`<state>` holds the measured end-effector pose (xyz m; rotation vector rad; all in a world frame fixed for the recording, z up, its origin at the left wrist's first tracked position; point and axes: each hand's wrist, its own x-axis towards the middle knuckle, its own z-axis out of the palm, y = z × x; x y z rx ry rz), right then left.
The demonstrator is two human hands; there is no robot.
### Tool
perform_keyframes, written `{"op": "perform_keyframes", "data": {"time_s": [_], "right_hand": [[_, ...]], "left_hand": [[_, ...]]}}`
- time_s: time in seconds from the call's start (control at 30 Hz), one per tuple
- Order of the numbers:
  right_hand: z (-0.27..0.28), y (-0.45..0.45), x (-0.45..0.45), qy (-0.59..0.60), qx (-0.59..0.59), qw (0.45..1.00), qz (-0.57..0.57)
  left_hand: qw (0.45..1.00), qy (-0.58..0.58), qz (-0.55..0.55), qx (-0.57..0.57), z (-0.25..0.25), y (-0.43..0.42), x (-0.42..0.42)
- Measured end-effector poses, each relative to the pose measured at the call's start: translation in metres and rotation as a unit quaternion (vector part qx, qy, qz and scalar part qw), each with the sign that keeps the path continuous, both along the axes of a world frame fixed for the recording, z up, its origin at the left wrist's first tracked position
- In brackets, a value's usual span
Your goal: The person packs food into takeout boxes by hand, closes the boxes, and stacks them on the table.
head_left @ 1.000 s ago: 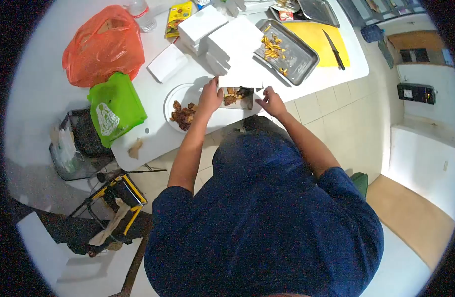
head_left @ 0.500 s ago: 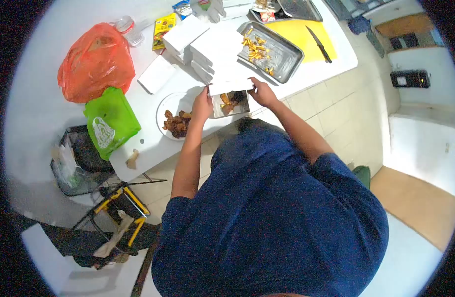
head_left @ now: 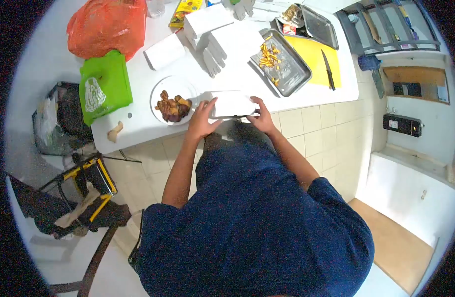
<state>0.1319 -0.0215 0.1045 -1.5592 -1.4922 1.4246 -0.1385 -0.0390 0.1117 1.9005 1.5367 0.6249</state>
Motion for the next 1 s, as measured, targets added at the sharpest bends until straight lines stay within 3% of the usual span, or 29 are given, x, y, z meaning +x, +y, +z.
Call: {"op": "perform_keyframes", "data": {"time_s": [0.13, 0.17, 0.23, 0.3, 0.4, 0.47, 0.5, 0.6, 0.73, 0.87, 0.9, 1.0], "right_hand": [[-0.028, -0.003, -0.001, 0.015, 0.106, 0.993, 0.05], [-0.035, -0.001, -0.001, -0.069, 0.227, 0.968, 0.077], [-0.027, -0.001, -0.006, -0.041, 0.193, 0.978, 0.07], [-0.017, 0.005, -0.001, -0.082, 0.199, 0.972, 0.099], [-0.01, 0.008, 0.008, -0.03, 0.154, 0.985, 0.069], [-0.022, 0.015, 0.018, -0.061, 0.22, 0.972, 0.06], [-0.022, 0.018, 0.022, -0.076, 0.251, 0.963, 0.053], [-0.022, 0.029, 0.046, 0.011, 0.108, 0.994, 0.003], [-0.056, 0.046, 0.07, -0.127, 0.364, 0.922, -0.014], [-0.058, 0.041, 0.077, -0.056, 0.209, 0.976, -0.014], [-0.058, 0.039, 0.078, -0.06, 0.235, 0.97, -0.012], [-0.031, 0.032, 0.082, -0.01, 0.159, 0.987, -0.026]], "left_hand": [[0.993, -0.083, 0.038, -0.077, 0.002, -0.016, 0.006], [0.988, -0.12, 0.066, -0.075, -0.015, -0.021, 0.01], [0.969, -0.2, 0.133, -0.054, -0.036, -0.025, 0.02], [0.957, -0.223, 0.171, -0.078, -0.039, -0.024, 0.031], [0.942, -0.233, 0.221, -0.099, -0.037, -0.024, 0.055], [0.948, -0.199, 0.235, -0.078, -0.042, -0.021, 0.072], [0.929, -0.234, 0.261, -0.118, -0.046, -0.019, 0.081], [0.877, -0.309, 0.308, -0.201, -0.059, -0.012, 0.107], [0.853, -0.34, 0.353, -0.178, -0.067, -0.003, 0.142], [0.84, -0.348, 0.389, -0.148, -0.057, -0.016, 0.16], [0.832, -0.351, 0.395, -0.167, -0.053, -0.017, 0.16], [0.806, -0.383, 0.42, -0.167, -0.052, -0.019, 0.166]]}}
